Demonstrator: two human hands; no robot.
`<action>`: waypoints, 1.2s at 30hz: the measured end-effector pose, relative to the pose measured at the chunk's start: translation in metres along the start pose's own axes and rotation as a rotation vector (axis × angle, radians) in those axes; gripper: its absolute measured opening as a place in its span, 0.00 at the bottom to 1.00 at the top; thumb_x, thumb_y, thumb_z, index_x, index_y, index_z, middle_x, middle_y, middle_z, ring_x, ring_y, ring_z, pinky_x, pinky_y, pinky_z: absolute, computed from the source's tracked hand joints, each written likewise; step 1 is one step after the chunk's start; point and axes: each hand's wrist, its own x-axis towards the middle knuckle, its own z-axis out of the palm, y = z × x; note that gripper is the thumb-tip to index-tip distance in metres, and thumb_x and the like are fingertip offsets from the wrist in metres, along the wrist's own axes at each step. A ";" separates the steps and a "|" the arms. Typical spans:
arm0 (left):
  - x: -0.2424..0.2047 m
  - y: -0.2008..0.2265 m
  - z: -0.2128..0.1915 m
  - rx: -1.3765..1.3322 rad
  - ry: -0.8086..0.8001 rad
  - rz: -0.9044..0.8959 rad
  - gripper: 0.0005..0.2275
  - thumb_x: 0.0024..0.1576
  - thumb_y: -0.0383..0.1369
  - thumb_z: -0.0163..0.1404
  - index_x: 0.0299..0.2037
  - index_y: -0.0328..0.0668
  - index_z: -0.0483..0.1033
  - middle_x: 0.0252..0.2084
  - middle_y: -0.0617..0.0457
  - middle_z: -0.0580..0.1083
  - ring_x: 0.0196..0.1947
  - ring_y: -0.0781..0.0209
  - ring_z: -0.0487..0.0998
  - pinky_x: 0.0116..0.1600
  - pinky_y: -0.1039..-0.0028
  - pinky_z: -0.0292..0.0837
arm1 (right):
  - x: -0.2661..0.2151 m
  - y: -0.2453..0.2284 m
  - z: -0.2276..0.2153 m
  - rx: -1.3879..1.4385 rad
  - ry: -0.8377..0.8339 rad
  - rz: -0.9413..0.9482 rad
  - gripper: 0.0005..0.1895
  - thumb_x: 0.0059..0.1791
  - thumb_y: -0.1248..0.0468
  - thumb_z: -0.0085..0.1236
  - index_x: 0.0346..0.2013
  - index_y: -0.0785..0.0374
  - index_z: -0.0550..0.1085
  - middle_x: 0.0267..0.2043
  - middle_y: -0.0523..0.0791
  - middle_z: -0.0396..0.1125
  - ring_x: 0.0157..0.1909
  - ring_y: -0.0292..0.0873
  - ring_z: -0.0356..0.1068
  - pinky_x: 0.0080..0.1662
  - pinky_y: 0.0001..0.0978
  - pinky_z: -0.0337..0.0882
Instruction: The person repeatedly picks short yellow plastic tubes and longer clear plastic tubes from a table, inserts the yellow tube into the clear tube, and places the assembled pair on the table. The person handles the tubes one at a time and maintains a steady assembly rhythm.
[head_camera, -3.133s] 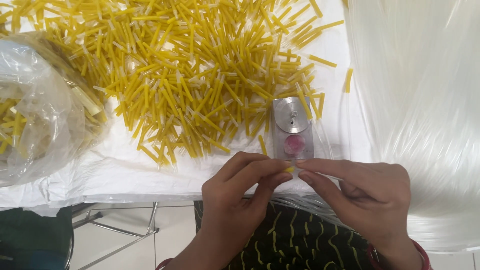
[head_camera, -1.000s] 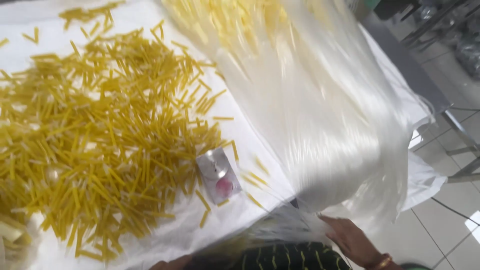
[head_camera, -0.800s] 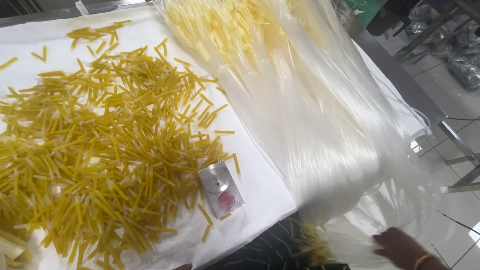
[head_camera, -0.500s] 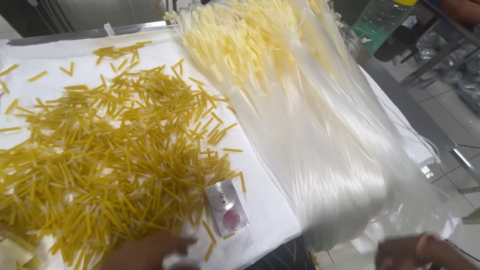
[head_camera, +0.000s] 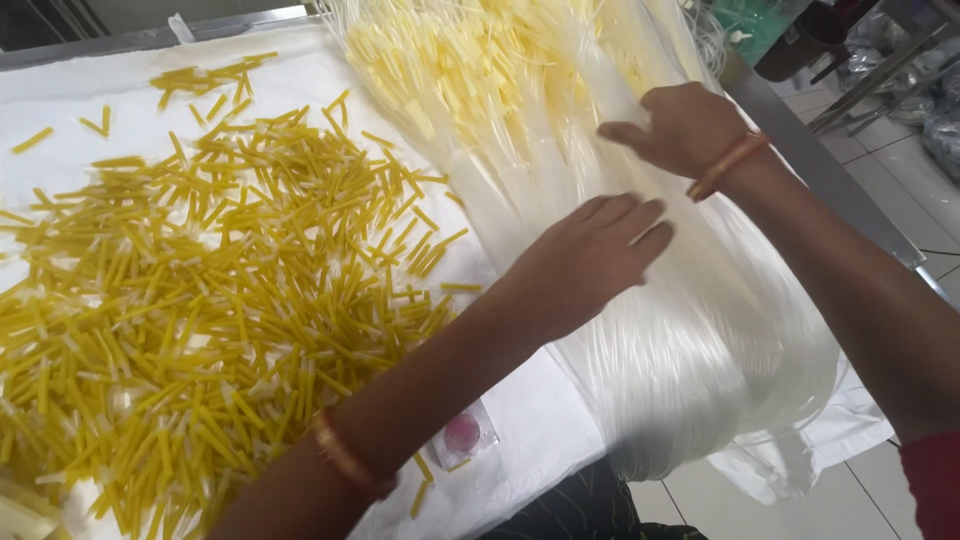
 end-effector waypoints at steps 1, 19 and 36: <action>0.010 -0.002 0.007 0.071 0.009 0.059 0.19 0.54 0.36 0.57 0.53 0.35 0.74 0.58 0.41 0.73 0.61 0.45 0.71 0.68 0.60 0.62 | 0.012 -0.004 0.004 -0.099 -0.098 0.039 0.40 0.53 0.34 0.53 0.30 0.74 0.77 0.26 0.59 0.71 0.31 0.60 0.74 0.39 0.49 0.72; -0.016 -0.073 -0.010 0.079 -0.366 0.072 0.27 0.61 0.57 0.42 0.22 0.45 0.79 0.20 0.50 0.74 0.29 0.50 0.75 0.49 0.61 0.65 | 0.084 0.024 0.021 1.058 -0.016 0.254 0.15 0.53 0.55 0.55 0.43 0.63 0.79 0.42 0.47 0.77 0.43 0.41 0.79 0.46 0.32 0.79; 0.025 -0.085 0.074 0.510 -0.099 0.150 0.06 0.45 0.35 0.53 0.32 0.52 0.79 0.43 0.57 0.79 0.55 0.58 0.77 0.65 0.60 0.63 | 0.099 0.070 0.054 0.165 0.781 -0.069 0.11 0.53 0.69 0.65 0.50 0.65 0.79 0.45 0.53 0.75 0.49 0.55 0.74 0.53 0.47 0.72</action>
